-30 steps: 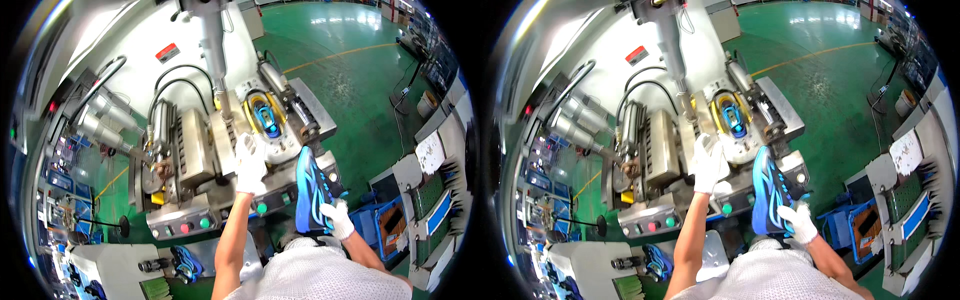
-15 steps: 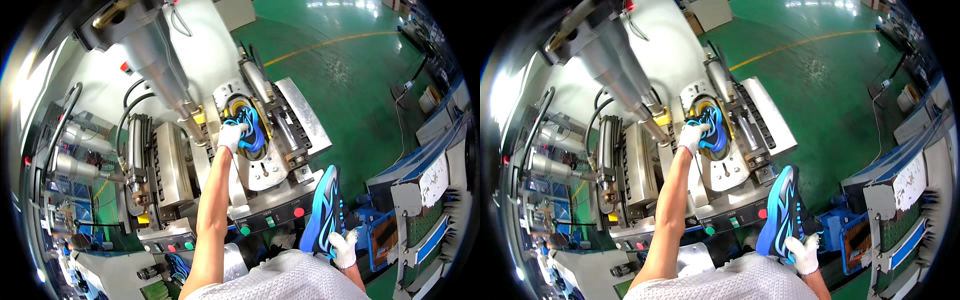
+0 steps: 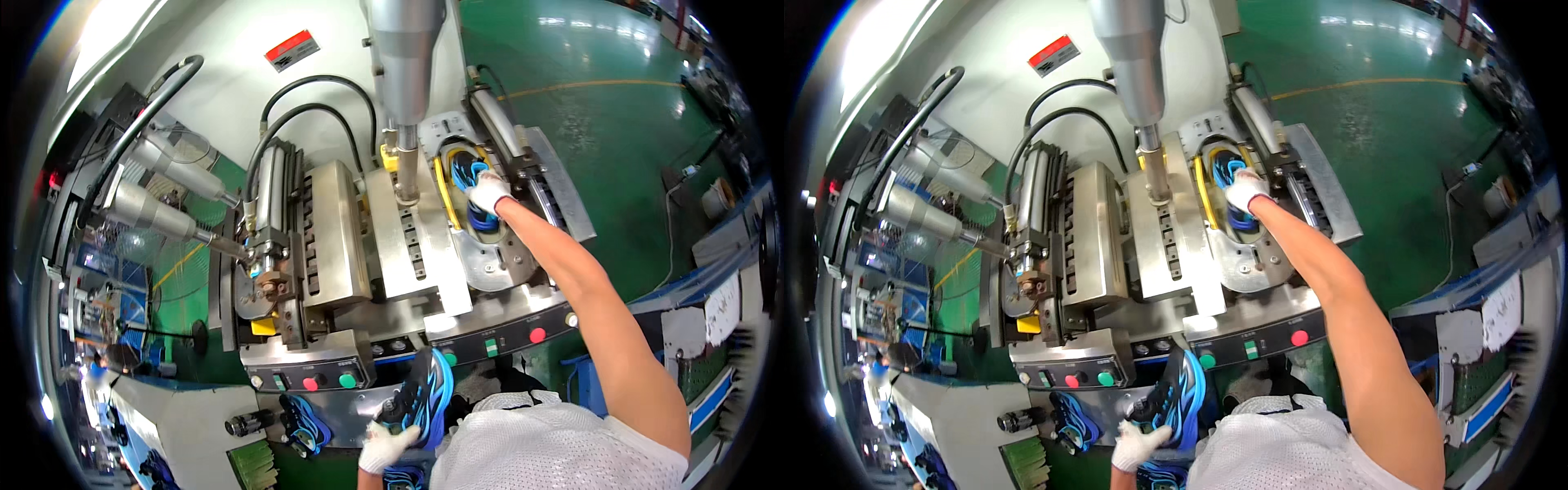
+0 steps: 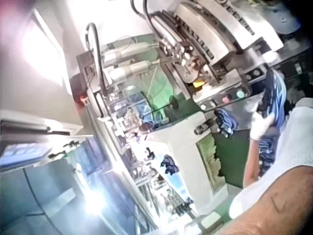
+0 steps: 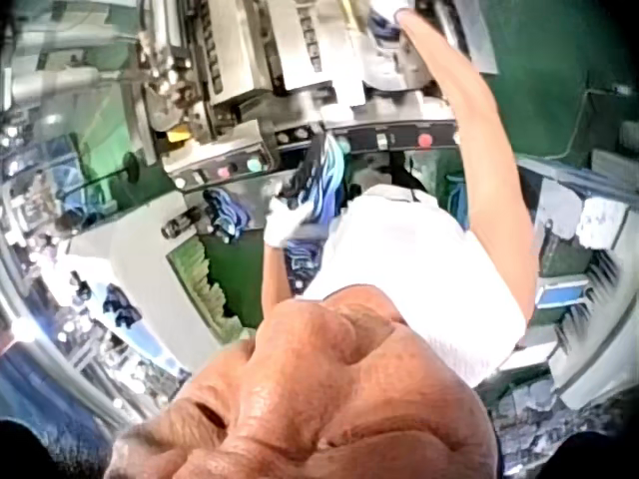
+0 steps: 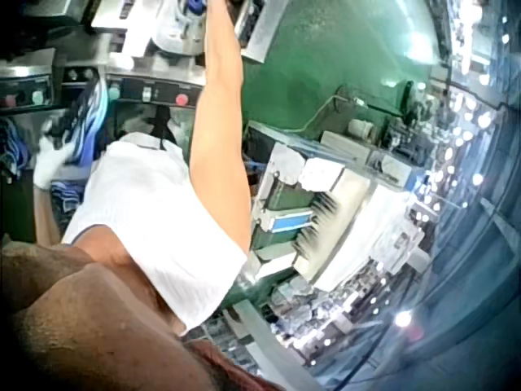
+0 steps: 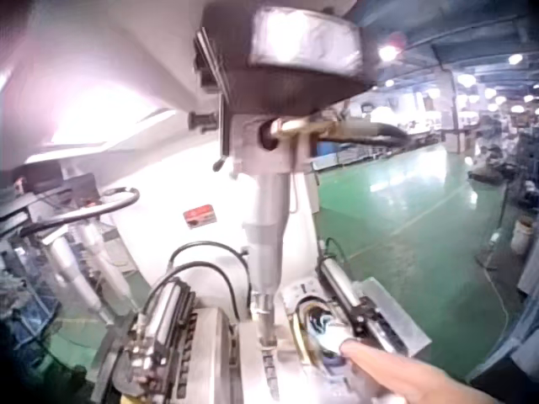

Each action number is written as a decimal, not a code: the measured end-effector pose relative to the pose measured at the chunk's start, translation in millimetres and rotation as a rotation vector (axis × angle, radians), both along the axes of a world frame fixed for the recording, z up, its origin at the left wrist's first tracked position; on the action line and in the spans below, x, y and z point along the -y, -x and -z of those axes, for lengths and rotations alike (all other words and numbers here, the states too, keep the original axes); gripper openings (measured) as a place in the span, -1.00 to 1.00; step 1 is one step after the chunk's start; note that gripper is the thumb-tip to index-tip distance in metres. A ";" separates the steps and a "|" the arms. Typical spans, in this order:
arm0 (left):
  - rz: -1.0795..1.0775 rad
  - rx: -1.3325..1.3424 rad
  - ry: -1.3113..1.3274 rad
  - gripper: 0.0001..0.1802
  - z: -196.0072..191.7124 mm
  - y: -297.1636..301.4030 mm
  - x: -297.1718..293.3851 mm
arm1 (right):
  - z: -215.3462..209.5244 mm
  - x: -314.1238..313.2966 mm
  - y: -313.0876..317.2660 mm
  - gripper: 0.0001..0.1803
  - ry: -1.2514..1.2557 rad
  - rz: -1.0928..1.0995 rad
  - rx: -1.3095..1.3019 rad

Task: The person repeatedly picks up blue and black shoes from a conveyor belt, places them into a machine fixture, and removes them after processing. The operator handles the shoes one at a time, moving them between the belt and the machine.

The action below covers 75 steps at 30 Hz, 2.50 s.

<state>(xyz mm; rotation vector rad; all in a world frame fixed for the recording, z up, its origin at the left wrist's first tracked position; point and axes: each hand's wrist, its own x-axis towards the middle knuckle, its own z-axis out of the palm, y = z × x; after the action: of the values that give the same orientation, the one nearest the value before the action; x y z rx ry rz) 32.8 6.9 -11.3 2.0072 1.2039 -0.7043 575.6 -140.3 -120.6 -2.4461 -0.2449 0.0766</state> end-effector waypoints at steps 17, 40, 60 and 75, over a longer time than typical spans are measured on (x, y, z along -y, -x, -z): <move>-1.158 0.419 -0.499 -0.16 288.7 200.5 65.9 | -30.3 -24.8 152.0 -0.22 -0.012 -0.328 0.524; -1.261 0.619 -0.174 -0.10 292.3 336.2 53.1 | 207.8 -94.5 695.6 -0.06 0.531 -1.091 -0.240; 0.657 0.760 0.547 -0.20 57.7 37.6 248.5 | -81.8 325.5 629.0 -0.16 -0.791 1.012 -0.247; 1.492 0.965 0.353 -0.06 10.3 -186.3 800.8 | -86.2 789.2 585.3 -0.03 0.128 1.575 0.078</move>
<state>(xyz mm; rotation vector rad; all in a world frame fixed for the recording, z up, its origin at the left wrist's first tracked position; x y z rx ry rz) 219.1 -793.9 -21.6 2.1711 -1.0357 -0.3532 -9.7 -929.5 -34.4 -2.0860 1.6438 -0.6817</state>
